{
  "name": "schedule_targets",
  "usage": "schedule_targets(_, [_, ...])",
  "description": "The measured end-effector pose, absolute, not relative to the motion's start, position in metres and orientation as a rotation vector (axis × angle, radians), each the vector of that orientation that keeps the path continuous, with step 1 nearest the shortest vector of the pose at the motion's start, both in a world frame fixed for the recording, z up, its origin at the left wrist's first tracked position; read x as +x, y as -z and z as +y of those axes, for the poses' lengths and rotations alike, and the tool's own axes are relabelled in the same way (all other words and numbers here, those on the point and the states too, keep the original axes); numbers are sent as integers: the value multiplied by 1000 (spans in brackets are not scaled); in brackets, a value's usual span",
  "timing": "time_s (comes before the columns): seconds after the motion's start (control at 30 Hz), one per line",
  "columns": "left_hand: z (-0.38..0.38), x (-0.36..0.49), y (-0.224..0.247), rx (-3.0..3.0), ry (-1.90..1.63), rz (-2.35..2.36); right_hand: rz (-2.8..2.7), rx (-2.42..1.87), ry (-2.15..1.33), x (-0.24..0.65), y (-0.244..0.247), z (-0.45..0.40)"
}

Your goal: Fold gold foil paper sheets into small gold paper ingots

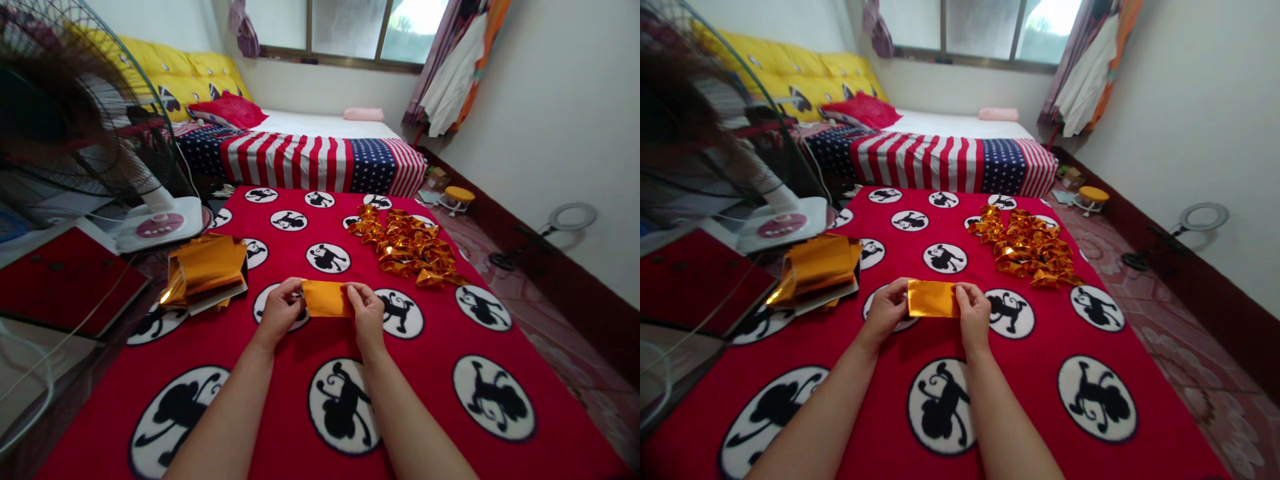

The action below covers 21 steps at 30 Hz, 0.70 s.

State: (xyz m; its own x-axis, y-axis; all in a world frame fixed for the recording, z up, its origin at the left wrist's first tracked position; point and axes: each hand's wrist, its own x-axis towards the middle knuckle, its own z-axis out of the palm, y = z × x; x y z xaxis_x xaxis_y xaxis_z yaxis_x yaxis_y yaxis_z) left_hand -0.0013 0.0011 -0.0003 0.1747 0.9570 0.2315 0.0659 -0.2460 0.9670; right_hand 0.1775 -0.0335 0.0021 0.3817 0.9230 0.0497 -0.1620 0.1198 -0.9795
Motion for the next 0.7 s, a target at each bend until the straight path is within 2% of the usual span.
schedule_targets(0.23, [0, -2, 0, 1425, -1199, 1108, -833, -1047, -1093, 177, 0, -37])
schedule_targets(0.7, [-2, 2, -9, 1302, -1261, 1074, -1042, -1159, -984, 179, 2, -37])
